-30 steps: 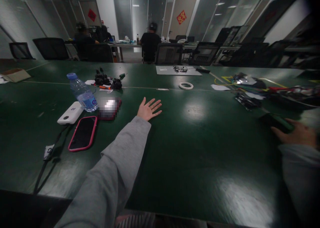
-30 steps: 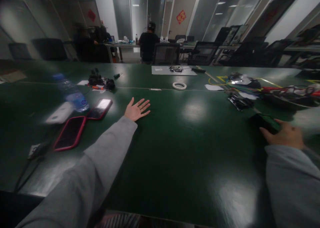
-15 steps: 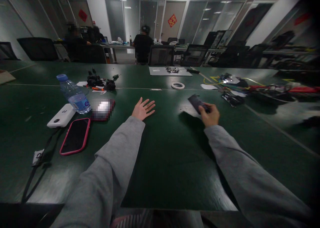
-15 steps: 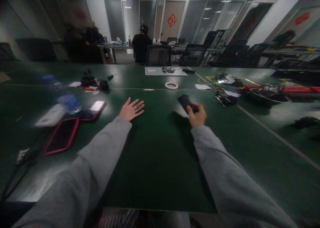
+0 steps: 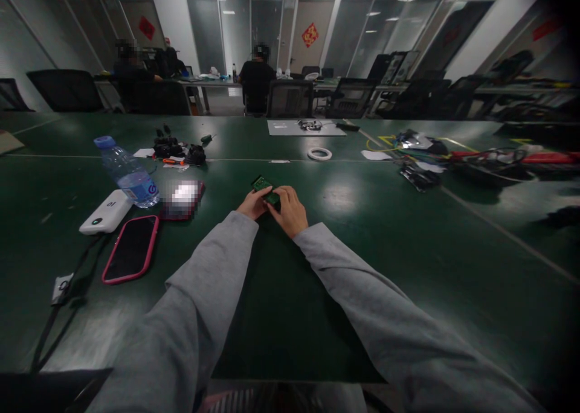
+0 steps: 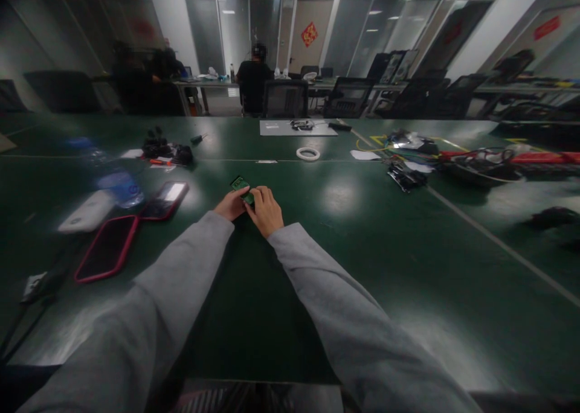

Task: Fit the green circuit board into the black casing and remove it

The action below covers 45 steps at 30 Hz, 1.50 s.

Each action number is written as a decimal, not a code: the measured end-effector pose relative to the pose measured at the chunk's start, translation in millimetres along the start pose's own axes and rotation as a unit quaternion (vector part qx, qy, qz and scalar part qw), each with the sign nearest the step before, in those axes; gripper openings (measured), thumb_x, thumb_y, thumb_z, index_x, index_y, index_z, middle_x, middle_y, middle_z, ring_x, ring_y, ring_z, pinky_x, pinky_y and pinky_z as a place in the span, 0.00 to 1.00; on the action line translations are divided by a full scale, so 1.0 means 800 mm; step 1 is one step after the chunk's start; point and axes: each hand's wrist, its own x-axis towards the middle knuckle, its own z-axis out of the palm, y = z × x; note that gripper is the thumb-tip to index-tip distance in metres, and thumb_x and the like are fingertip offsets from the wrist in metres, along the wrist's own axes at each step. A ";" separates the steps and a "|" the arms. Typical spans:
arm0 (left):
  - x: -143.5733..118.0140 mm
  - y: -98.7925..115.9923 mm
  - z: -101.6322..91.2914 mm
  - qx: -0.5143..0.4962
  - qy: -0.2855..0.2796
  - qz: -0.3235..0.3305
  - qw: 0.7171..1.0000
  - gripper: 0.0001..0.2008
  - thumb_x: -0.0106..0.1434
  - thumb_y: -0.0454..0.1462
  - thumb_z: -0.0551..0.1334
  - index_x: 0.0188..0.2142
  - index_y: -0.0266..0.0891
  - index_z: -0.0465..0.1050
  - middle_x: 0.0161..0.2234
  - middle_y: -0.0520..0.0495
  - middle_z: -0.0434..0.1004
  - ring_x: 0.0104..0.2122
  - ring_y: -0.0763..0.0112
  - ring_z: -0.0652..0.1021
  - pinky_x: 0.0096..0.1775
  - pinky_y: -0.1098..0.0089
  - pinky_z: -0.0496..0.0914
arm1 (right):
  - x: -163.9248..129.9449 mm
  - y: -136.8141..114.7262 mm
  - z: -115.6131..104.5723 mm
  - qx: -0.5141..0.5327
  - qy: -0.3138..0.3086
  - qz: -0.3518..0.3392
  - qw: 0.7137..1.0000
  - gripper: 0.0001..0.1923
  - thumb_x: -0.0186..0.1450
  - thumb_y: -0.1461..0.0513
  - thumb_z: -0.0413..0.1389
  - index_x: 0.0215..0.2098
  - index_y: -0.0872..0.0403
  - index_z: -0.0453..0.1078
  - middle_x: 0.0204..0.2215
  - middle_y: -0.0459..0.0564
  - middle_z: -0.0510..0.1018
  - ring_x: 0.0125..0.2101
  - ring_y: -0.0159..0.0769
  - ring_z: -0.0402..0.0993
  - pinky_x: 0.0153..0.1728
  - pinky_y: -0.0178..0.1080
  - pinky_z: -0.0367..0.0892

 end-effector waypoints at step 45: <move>0.002 -0.001 0.002 0.043 0.018 -0.007 0.999 0.15 0.57 0.43 0.66 0.41 0.39 0.72 0.30 0.50 0.77 0.28 0.73 0.76 0.36 0.70 0.68 | 0.008 0.025 0.002 0.215 0.000 0.134 0.967 0.18 0.62 0.55 0.59 0.47 0.52 0.66 0.45 0.51 0.72 0.46 0.39 0.70 0.49 0.44 0.68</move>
